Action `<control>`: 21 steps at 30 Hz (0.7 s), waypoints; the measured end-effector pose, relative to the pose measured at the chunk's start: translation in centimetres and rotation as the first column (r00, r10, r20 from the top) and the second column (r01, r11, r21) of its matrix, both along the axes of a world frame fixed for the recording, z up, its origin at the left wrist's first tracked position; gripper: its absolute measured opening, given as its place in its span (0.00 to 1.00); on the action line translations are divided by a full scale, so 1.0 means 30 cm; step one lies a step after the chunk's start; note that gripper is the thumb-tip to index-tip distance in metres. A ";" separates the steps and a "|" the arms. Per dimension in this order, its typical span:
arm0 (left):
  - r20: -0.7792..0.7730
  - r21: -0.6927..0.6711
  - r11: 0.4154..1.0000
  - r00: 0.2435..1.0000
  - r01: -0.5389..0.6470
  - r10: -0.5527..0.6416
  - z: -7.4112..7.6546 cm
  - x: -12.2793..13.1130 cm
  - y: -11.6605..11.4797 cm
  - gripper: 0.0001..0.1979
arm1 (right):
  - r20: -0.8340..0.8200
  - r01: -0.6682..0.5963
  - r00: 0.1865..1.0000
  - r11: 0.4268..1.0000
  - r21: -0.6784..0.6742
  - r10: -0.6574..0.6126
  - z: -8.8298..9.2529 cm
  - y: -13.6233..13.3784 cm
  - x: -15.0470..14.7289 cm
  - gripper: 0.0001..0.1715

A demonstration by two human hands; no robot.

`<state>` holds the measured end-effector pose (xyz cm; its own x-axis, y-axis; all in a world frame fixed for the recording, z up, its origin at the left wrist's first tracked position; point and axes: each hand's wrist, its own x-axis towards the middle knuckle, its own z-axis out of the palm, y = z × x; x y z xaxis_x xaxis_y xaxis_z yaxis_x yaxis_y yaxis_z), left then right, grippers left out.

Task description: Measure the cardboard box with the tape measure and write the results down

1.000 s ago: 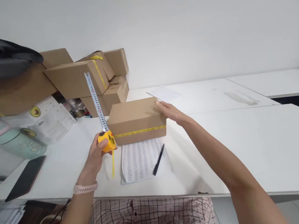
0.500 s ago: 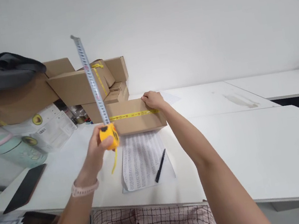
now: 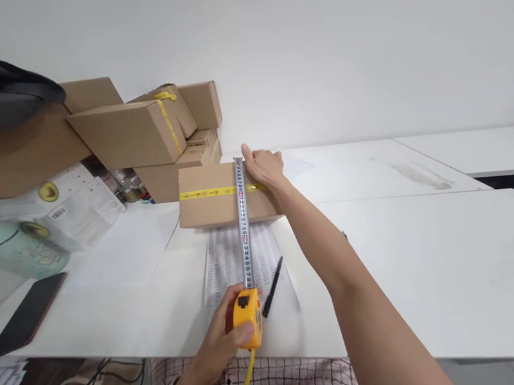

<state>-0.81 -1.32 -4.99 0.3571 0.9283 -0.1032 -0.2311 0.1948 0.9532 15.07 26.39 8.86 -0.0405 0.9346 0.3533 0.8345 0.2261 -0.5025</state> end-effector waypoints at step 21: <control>-0.078 -0.125 0.991 0.995 0.046 -0.056 -0.069 0.001 0.016 0.40 | 0.038 0.038 0.998 0.998 0.047 -0.040 0.004 -0.016 -0.026 0.28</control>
